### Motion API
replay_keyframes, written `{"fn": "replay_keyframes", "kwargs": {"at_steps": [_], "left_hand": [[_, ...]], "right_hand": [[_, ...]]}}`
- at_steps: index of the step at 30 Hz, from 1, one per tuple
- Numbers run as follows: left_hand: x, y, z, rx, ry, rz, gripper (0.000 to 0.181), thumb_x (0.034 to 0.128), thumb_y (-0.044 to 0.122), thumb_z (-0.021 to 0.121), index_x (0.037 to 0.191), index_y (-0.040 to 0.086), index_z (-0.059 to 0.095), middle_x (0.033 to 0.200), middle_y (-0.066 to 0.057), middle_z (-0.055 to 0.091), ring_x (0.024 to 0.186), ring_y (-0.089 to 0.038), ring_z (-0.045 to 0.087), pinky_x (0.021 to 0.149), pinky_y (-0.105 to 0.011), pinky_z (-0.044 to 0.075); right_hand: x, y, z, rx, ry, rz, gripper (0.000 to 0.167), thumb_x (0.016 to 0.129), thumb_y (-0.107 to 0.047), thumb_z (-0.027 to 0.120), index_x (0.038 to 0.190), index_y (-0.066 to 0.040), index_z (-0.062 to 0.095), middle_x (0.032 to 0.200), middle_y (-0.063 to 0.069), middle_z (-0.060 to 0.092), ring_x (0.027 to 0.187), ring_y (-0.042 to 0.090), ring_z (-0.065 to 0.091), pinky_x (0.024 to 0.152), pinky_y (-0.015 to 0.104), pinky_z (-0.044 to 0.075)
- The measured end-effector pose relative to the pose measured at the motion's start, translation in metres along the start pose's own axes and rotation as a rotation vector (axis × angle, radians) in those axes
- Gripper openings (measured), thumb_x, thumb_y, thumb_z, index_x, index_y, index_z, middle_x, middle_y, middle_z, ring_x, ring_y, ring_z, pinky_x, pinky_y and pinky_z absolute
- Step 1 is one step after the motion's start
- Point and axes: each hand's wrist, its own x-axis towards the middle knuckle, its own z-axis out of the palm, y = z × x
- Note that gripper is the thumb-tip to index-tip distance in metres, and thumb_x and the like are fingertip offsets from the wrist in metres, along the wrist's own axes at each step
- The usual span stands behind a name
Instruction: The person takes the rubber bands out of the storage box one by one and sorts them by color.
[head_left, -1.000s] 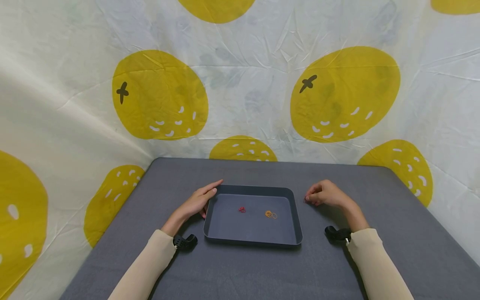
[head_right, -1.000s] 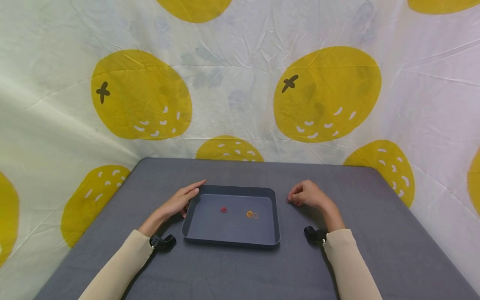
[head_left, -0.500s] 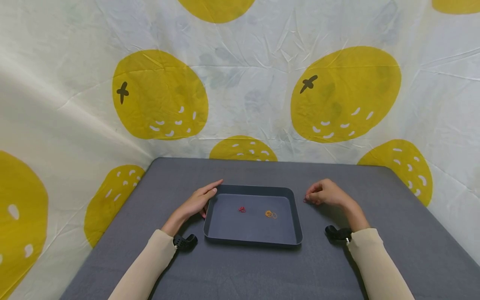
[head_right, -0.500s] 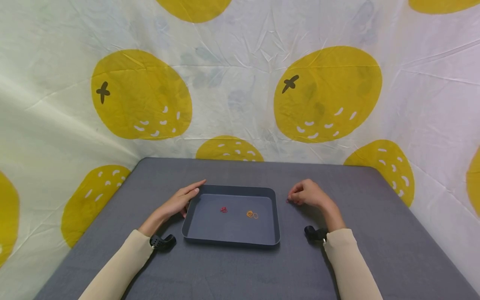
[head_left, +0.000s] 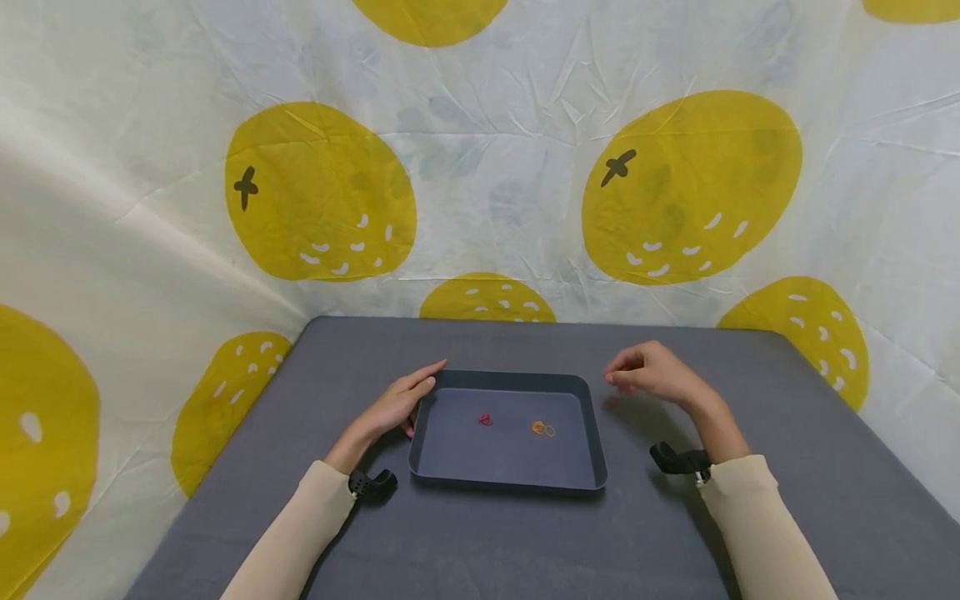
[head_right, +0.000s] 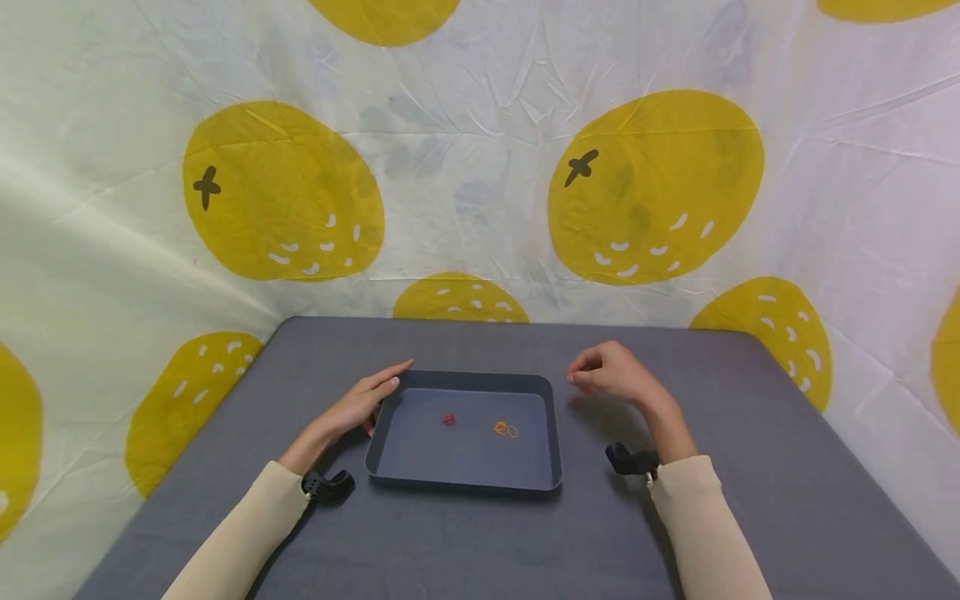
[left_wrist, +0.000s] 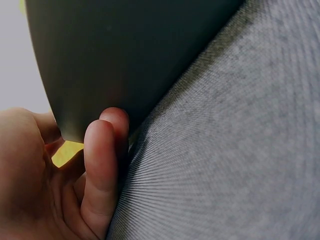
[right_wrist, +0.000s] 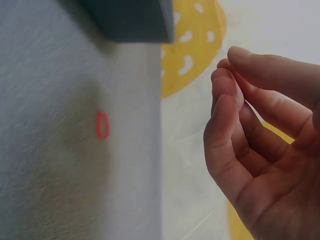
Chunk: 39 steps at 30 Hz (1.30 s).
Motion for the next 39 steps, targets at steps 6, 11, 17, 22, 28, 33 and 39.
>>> {"fn": "replay_keyframes", "kwargs": {"at_steps": [6, 11, 17, 22, 28, 33, 39], "left_hand": [[0.0, 0.0, 0.0, -0.018, -0.011, 0.0, 0.049, 0.1127, 0.041, 0.04, 0.161, 0.036, 0.037, 0.069, -0.009, 0.056, 0.045, -0.018, 0.057, 0.044, -0.037, 0.055], [0.0, 0.001, 0.0, -0.021, 0.009, -0.011, 0.047, 0.1127, 0.039, 0.041, 0.16, 0.038, 0.039, 0.081, -0.013, 0.062, 0.045, -0.018, 0.057, 0.044, -0.036, 0.055], [0.0, 0.0, 0.0, -0.022, 0.018, -0.007, 0.046, 0.113, 0.037, 0.041, 0.159, 0.041, 0.04, 0.115, -0.021, 0.065, 0.046, -0.018, 0.057, 0.044, -0.037, 0.055], [0.0, -0.002, 0.0, -0.023, 0.011, -0.008, 0.047, 0.1132, 0.036, 0.04, 0.16, 0.038, 0.039, 0.08, -0.009, 0.061, 0.046, -0.017, 0.057, 0.044, -0.037, 0.056], [0.002, -0.002, -0.001, -0.033, -0.001, -0.008, 0.048, 0.1132, 0.035, 0.04, 0.161, 0.035, 0.038, 0.066, -0.003, 0.051, 0.045, -0.016, 0.057, 0.044, -0.036, 0.056], [0.0, -0.002, -0.001, -0.033, -0.004, -0.002, 0.048, 0.113, 0.036, 0.041, 0.161, 0.035, 0.038, 0.068, -0.005, 0.053, 0.046, -0.017, 0.058, 0.045, -0.037, 0.056], [0.001, -0.002, 0.0, -0.03, 0.003, 0.007, 0.049, 0.1129, 0.037, 0.041, 0.161, 0.033, 0.038, 0.053, -0.003, 0.046, 0.044, -0.018, 0.056, 0.043, -0.035, 0.055]], "right_hand": [[-0.001, -0.018, -0.001, -0.023, 0.002, -0.02, 0.02, 0.098, -0.022, 0.072, 0.106, -0.005, 0.078, 0.079, 0.006, 0.068, 0.071, 0.02, 0.061, 0.065, 0.033, 0.051], [0.0, -0.031, 0.0, -0.034, 0.009, -0.04, 0.02, 0.099, -0.024, 0.072, 0.106, -0.007, 0.078, 0.079, 0.005, 0.067, 0.07, 0.015, 0.059, 0.063, 0.031, 0.049], [0.009, -0.047, 0.005, -0.054, 0.005, -0.082, 0.017, 0.099, -0.026, 0.071, 0.103, -0.011, 0.079, 0.076, 0.005, 0.066, 0.066, 0.016, 0.055, 0.058, 0.03, 0.043], [0.019, -0.063, 0.011, -0.05, -0.012, -0.122, 0.016, 0.1, -0.024, 0.071, 0.103, -0.01, 0.078, 0.076, 0.009, 0.066, 0.065, 0.015, 0.056, 0.059, 0.031, 0.046], [0.033, -0.079, 0.026, -0.016, -0.052, -0.183, 0.016, 0.099, -0.019, 0.071, 0.104, -0.006, 0.078, 0.083, 0.016, 0.07, 0.071, 0.021, 0.061, 0.068, 0.034, 0.054], [0.046, -0.089, 0.042, 0.018, -0.069, -0.188, 0.015, 0.098, -0.019, 0.073, 0.104, -0.007, 0.079, 0.087, 0.013, 0.073, 0.077, 0.03, 0.066, 0.072, 0.04, 0.058], [0.059, -0.097, 0.062, 0.034, -0.111, -0.217, 0.017, 0.097, -0.019, 0.073, 0.104, -0.005, 0.079, 0.094, 0.02, 0.075, 0.079, 0.032, 0.069, 0.077, 0.05, 0.062]]}}
